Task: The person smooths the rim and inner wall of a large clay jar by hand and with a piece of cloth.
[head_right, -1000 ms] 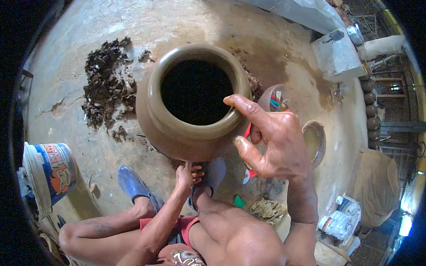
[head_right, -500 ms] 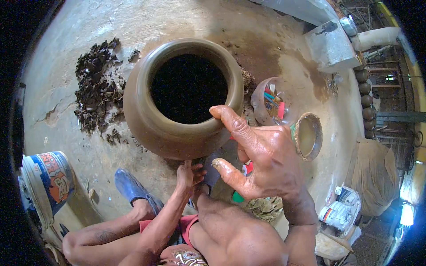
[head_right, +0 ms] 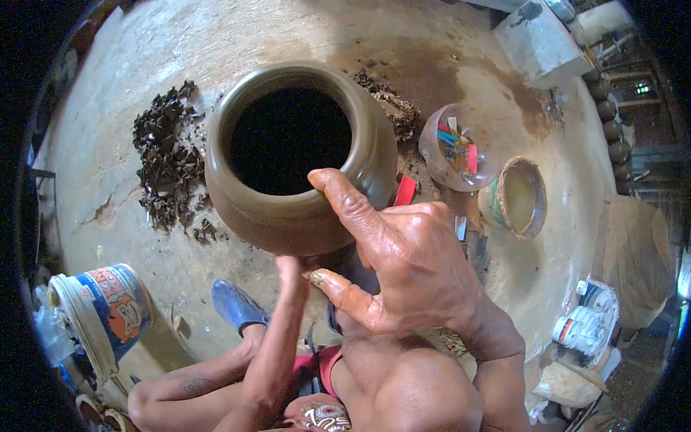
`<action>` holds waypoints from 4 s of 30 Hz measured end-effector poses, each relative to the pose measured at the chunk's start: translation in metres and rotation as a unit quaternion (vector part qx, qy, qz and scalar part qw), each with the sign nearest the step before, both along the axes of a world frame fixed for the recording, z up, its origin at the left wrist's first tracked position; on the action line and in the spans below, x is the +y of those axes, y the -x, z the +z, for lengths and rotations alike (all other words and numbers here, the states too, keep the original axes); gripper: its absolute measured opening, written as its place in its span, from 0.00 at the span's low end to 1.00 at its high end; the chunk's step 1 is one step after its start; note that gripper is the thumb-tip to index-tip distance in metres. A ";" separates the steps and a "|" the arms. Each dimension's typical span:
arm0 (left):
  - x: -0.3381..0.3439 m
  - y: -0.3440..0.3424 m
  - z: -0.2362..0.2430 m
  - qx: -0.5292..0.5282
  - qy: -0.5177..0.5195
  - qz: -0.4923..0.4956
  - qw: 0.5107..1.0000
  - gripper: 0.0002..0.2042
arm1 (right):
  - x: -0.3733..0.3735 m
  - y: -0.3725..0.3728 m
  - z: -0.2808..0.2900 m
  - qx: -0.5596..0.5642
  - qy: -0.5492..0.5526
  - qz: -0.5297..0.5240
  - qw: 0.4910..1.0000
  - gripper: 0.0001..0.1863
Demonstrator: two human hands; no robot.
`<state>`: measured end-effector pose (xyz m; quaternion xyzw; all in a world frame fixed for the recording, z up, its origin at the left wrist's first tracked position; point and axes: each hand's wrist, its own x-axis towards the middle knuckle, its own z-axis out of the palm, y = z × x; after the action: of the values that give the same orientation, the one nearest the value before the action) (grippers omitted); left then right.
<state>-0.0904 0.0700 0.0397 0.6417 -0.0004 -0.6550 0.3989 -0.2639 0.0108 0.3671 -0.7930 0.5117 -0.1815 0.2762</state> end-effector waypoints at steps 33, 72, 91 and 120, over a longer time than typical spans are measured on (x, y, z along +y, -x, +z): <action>-0.019 -0.044 -0.055 -0.304 0.098 0.032 0.947 0.36 | 0.015 -0.029 0.006 -0.088 -0.093 -0.004 0.992 0.57; -0.009 -0.008 0.000 -0.234 -0.012 -0.007 0.972 0.36 | -0.087 -0.007 0.088 0.296 -0.091 0.141 0.941 0.29; -0.069 -0.065 -0.007 -0.226 0.022 0.023 0.974 0.45 | -0.060 -0.029 0.083 0.106 -0.236 0.097 0.961 0.36; -0.010 -0.043 -0.036 -0.367 -0.023 -0.032 0.929 0.42 | -0.015 -0.023 0.034 0.021 -0.042 -0.109 0.993 0.29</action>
<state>-0.0472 0.0600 0.0041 0.8460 -0.1524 -0.3856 0.3351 -0.2409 -0.0042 0.4010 -0.7240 0.6080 -0.1720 0.2769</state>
